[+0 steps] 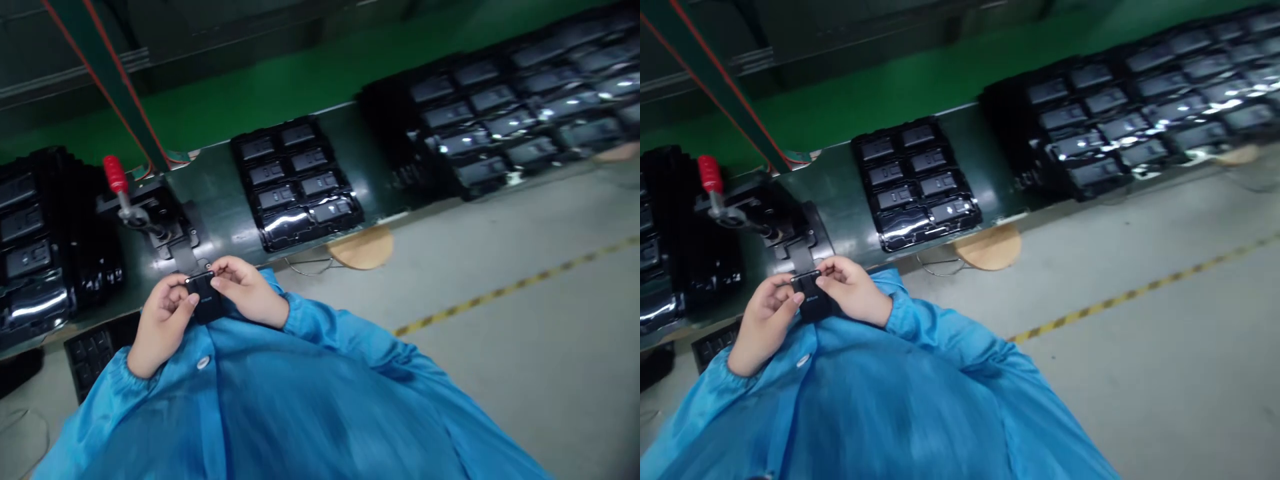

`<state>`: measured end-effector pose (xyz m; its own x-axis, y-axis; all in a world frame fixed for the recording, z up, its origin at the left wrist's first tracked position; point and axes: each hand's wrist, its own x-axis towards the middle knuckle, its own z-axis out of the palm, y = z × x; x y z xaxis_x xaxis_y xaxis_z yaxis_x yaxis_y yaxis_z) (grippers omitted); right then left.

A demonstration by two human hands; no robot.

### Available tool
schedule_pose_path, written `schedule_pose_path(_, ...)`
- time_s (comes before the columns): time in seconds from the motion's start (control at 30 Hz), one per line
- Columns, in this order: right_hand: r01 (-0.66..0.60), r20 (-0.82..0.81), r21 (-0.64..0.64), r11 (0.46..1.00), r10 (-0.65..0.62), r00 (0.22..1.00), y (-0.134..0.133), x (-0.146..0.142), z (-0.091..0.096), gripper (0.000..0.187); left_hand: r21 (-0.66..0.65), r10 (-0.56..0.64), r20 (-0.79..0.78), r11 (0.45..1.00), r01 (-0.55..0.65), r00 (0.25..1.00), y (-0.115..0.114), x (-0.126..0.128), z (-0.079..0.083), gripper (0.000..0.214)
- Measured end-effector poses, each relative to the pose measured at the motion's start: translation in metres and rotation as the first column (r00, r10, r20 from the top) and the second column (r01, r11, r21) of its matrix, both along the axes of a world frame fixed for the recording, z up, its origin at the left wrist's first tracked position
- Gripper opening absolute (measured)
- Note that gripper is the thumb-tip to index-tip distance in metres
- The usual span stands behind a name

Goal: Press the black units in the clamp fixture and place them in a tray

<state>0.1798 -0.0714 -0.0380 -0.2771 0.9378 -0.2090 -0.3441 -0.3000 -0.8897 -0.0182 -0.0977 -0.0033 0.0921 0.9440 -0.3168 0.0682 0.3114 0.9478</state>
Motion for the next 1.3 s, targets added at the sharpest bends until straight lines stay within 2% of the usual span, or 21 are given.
schedule_pose_path(0.2,0.134,-0.036,-0.067,0.989,-0.137,0.990,-0.015,0.023,-0.008,0.034,-0.032,-0.139,-0.050,0.990,0.137,0.989,0.012,0.026,0.000,0.040)
schedule_pose_path(0.37,0.306,-0.004,-0.142,0.941,-0.310,0.951,-0.027,0.056,-0.014,0.035,-0.047,-0.274,0.007,0.961,0.274,0.962,0.033,0.067,-0.011,0.046)
schedule_pose_path(0.47,0.383,0.021,-0.142,0.913,-0.384,0.923,-0.031,0.083,-0.016,0.033,-0.050,-0.365,0.063,0.928,0.368,0.929,0.046,0.096,-0.019,0.048)
schedule_pose_path(0.57,0.370,0.076,-0.121,0.921,-0.363,0.929,-0.028,0.109,-0.016,0.034,-0.078,-0.410,0.109,0.905,0.419,0.906,0.060,0.122,-0.029,0.057)
schedule_pose_path(0.67,0.280,0.112,-0.107,0.954,-0.268,0.957,-0.015,0.128,-0.016,0.038,-0.113,-0.389,0.140,0.907,0.405,0.910,0.072,0.144,-0.037,0.070)
schedule_pose_path(0.73,0.269,0.171,-0.090,0.959,-0.252,0.953,-0.001,0.136,-0.017,0.041,-0.121,-0.367,0.136,0.916,0.383,0.920,0.078,0.153,-0.040,0.077)
schedule_pose_path(0.87,0.424,0.290,-0.042,0.905,-0.395,0.872,0.029,0.151,-0.022,0.040,-0.108,-0.298,0.086,0.946,0.306,0.951,0.080,0.159,-0.042,0.080)
schedule_pose_path(1.0,0.519,0.310,0.026,0.854,-0.501,0.808,0.044,0.160,-0.020,0.041,-0.142,-0.274,0.072,0.949,0.282,0.959,0.071,0.151,-0.045,0.062)
schedule_pose_path(1.07,0.497,0.298,0.060,0.866,-0.491,0.818,0.041,0.158,-0.013,0.043,-0.104,-0.253,0.075,0.960,0.260,0.964,0.068,0.146,-0.044,0.054)
schedule_pose_path(1.17,0.374,0.231,0.138,0.917,-0.397,0.888,0.028,0.146,0.001,0.045,0.044,-0.230,0.115,0.973,0.226,0.966,0.070,0.140,-0.034,0.046)
schedule_pose_path(1.3,0.253,0.190,0.228,0.940,-0.298,0.936,0.009,0.127,0.018,0.041,0.217,-0.308,0.100,0.935,0.281,0.946,0.075,0.134,-0.013,0.037)
